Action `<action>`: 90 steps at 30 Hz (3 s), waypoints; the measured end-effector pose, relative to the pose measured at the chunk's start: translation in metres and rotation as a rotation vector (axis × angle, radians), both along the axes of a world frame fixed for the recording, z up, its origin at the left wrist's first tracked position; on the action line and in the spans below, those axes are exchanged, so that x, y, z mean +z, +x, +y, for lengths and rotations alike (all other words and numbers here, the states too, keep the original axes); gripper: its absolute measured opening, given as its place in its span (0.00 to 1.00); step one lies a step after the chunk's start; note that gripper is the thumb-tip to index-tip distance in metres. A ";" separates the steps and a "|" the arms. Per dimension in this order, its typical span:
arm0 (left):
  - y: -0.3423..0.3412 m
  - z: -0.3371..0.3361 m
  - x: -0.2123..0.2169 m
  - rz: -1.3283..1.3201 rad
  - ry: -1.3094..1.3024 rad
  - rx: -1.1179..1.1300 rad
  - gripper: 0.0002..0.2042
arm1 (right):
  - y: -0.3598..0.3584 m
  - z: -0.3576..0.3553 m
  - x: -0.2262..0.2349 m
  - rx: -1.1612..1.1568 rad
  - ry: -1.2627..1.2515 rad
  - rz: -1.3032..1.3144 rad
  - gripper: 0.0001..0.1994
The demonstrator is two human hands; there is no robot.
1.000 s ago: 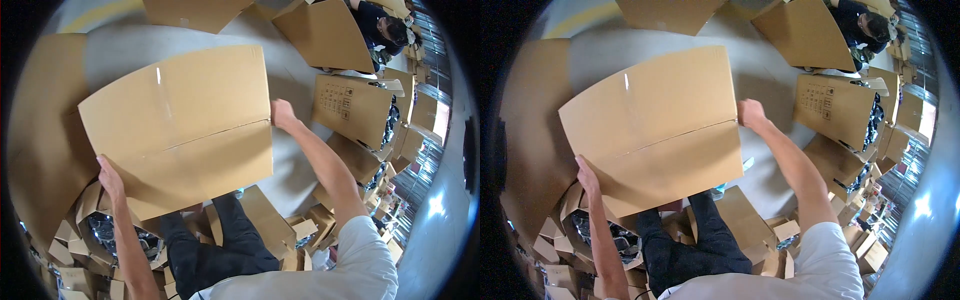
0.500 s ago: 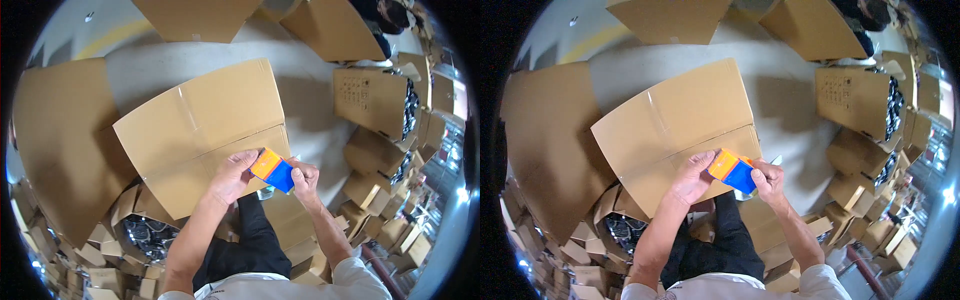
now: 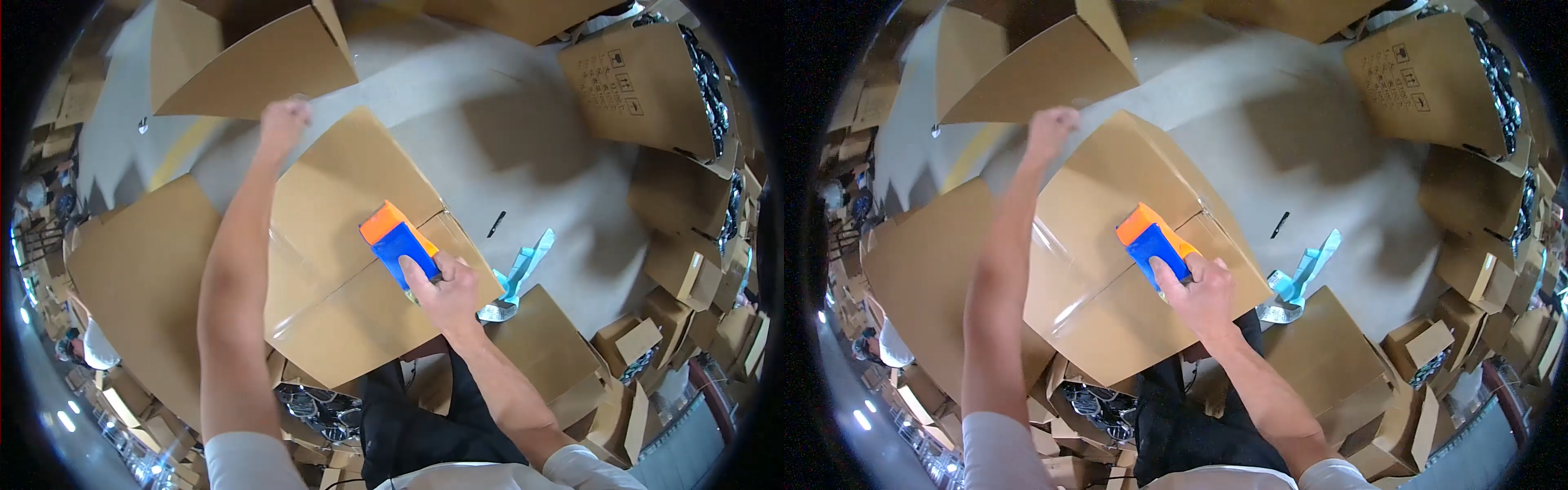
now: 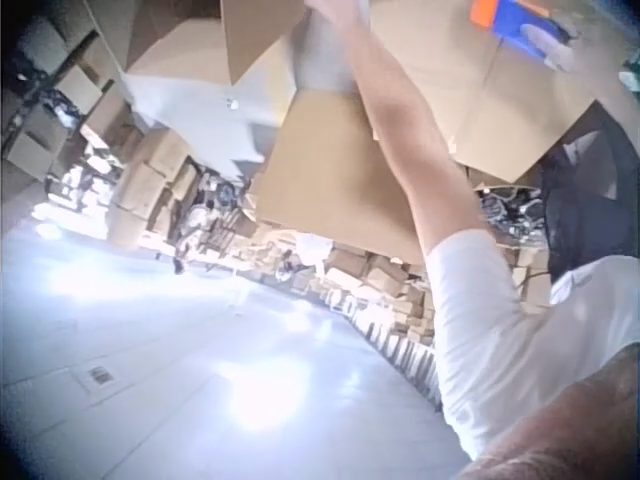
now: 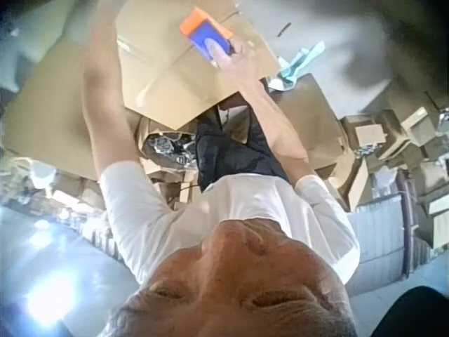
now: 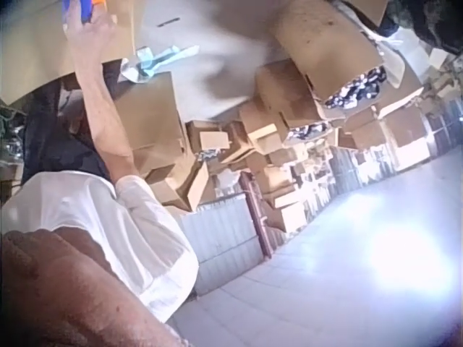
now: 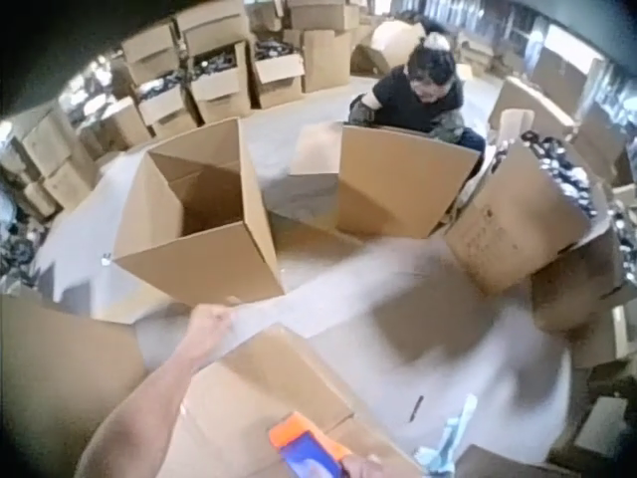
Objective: The person seals cardboard boxes shut using a tape dispenser.
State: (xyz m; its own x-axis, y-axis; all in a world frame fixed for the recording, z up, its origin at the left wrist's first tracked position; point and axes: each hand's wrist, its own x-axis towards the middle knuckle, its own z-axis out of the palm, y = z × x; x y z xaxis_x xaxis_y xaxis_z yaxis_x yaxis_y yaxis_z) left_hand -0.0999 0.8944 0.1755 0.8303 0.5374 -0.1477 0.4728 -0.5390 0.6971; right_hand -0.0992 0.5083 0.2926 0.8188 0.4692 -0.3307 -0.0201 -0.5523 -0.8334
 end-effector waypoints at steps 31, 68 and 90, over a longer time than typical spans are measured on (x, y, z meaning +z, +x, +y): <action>-0.171 -0.271 0.096 0.070 -0.166 0.308 0.18 | -0.070 -0.216 0.055 -0.022 -0.792 0.011 0.22; -0.312 -0.063 0.039 0.651 0.135 0.188 0.38 | -0.302 -0.100 0.050 0.470 -0.316 0.094 0.15; -0.199 -0.173 0.588 -0.004 0.169 -0.251 0.49 | -0.101 -0.185 0.176 -0.183 -0.159 1.058 0.15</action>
State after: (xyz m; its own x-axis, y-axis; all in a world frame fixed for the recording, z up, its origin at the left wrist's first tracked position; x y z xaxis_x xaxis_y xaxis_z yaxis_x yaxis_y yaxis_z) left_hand -0.2994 0.7216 0.7631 0.9408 0.3317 -0.0703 0.3075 -0.7476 0.5887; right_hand -0.1999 0.3231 0.4687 0.1361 0.2583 -0.9564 -0.7795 -0.5679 -0.2643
